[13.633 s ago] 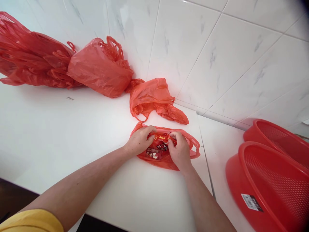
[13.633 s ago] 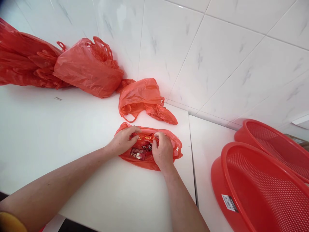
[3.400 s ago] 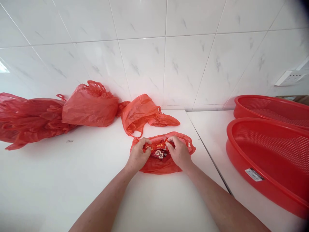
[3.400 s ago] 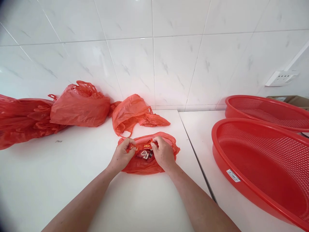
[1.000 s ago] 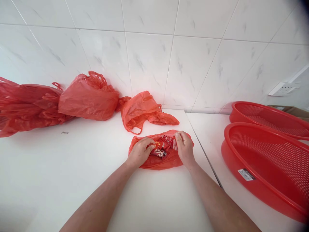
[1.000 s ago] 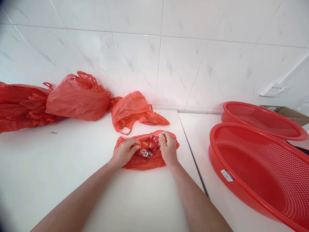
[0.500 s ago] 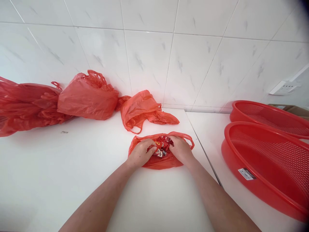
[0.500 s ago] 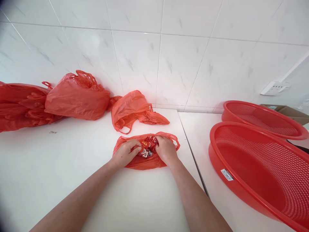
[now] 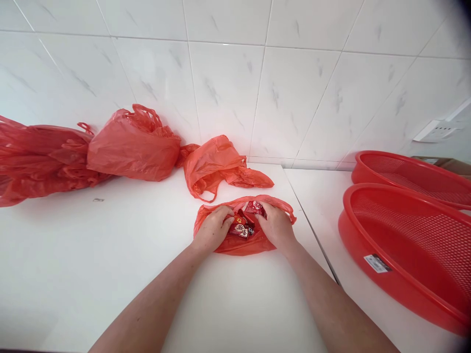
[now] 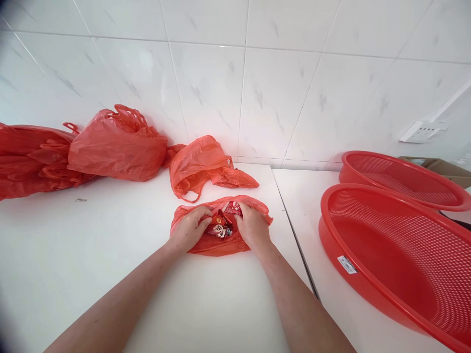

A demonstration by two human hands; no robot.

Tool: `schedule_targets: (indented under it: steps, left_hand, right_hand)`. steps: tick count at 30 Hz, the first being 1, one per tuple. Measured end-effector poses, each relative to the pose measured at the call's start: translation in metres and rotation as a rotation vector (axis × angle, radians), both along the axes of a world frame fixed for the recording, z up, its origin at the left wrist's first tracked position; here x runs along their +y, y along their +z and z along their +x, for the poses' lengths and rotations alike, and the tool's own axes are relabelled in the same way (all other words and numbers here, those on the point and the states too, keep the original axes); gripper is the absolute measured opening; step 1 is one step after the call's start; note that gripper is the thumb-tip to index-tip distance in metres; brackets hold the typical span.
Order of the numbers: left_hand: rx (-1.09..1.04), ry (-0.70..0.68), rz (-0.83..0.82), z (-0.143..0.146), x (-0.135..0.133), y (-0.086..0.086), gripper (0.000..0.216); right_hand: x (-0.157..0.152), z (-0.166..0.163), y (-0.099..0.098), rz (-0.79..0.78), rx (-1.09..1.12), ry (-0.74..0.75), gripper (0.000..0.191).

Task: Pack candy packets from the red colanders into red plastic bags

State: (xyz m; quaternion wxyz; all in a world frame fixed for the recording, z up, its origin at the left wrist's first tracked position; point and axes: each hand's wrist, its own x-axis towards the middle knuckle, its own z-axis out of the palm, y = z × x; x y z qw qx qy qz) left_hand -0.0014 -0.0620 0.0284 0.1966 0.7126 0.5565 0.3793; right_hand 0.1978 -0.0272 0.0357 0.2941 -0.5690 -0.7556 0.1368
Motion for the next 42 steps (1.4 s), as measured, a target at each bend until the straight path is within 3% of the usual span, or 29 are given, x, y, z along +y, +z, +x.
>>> schedule_targets:
  steps: [6,12,18,22,27,34,42]
  left_hand:
    - [0.019,0.027,-0.014,-0.001,0.001,-0.001,0.017]
    - [0.082,0.016,0.001,-0.004,0.005,-0.005,0.022]
    - [0.072,-0.037,0.038,-0.004,0.005,-0.006,0.029]
    - [-0.084,0.016,0.057,0.001,0.001,0.0,0.027]
    - [-0.338,0.119,-0.041,0.003,-0.003,0.012,0.026]
    - [-0.518,-0.167,-0.25,0.007,-0.007,0.013,0.034]
    - [-0.706,-0.163,-0.329,0.007,-0.005,0.015,0.026]
  right_hand:
    - [-0.005,-0.003,0.002,0.017,0.235,-0.028,0.026]
    - [-0.007,-0.003,0.005,-0.065,0.563,0.093,0.028]
    - [-0.002,-0.002,0.003,-0.326,0.802,0.073,0.033]
    - [-0.003,-0.001,0.005,-0.528,0.954,0.225,0.029]
    - [-0.009,-0.005,0.01,-0.639,0.911,0.314,0.021]
    - [-0.013,-0.009,0.009,-0.626,0.749,0.303,0.019]
    - [-0.015,-0.008,0.01,-0.561,0.742,0.423,0.032]
